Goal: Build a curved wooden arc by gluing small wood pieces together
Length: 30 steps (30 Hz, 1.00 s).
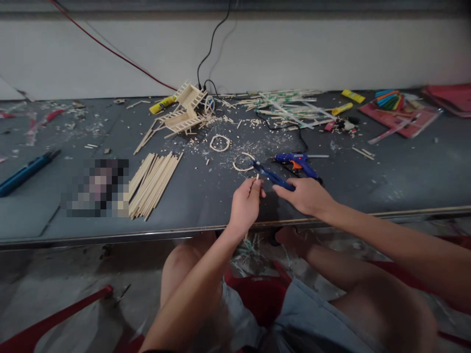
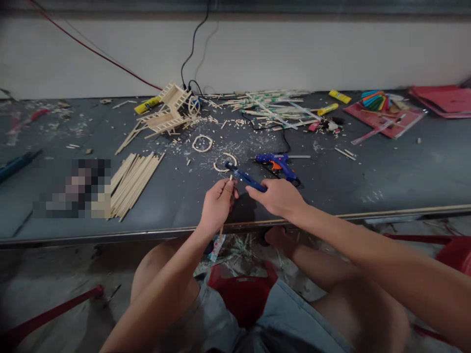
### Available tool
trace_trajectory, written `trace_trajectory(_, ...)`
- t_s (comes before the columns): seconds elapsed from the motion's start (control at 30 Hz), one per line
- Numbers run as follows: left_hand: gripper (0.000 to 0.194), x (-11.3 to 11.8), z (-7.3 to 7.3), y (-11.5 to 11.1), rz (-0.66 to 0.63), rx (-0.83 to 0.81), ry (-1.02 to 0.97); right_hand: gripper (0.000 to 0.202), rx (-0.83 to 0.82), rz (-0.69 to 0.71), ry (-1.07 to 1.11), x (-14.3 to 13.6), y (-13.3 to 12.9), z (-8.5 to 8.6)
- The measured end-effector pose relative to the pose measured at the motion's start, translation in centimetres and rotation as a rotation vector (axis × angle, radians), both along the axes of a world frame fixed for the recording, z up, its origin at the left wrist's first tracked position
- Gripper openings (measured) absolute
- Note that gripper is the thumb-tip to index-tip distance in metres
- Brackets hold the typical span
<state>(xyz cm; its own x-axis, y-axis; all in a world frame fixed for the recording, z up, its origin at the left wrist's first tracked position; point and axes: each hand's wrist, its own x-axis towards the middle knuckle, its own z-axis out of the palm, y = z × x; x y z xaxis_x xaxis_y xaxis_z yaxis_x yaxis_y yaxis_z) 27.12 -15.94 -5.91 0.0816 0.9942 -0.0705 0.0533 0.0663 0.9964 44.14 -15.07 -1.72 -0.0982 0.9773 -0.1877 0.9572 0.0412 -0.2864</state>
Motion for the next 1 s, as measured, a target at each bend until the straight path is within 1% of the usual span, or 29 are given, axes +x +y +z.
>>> trace_trajectory(0.1,0.029,0.0,-0.1,-0.1,-0.024,-0.041,-0.053,0.057,0.015,-0.029,-0.026,0.3,0.4,-0.2)
trace_trajectory(0.2,0.029,0.2,-0.3,-0.2,-0.056,-0.075,-0.071,0.058,-0.03,-0.031,-0.037,0.6,0.5,-0.3)
trace_trajectory(0.3,0.028,0.2,-0.4,-0.1,-0.071,-0.096,-0.089,0.058,-0.062,-0.034,0.002,0.8,0.2,0.0)
trace_trajectory(0.4,0.029,0.0,-0.2,0.0,-0.065,-0.1,-0.089,0.055,-0.053,-0.028,0.062,0.9,-0.5,0.5)
trace_trajectory(0.53,0.029,-0.6,0.2,-0.1,-0.091,-0.011,0.015,0.049,-0.041,-0.018,0.099,0.9,-1.8,1.0)
trace_trajectory(0.7,0.033,-1.2,0.6,-0.5,-0.148,0.081,0.197,0.043,-0.011,0.026,0.084,0.8,-2.9,1.1)
trace_trajectory(1.0,0.033,-1.7,1.3,-0.8,-0.184,0.144,0.256,0.043,0.038,0.056,0.091,0.8,-3.1,1.2)
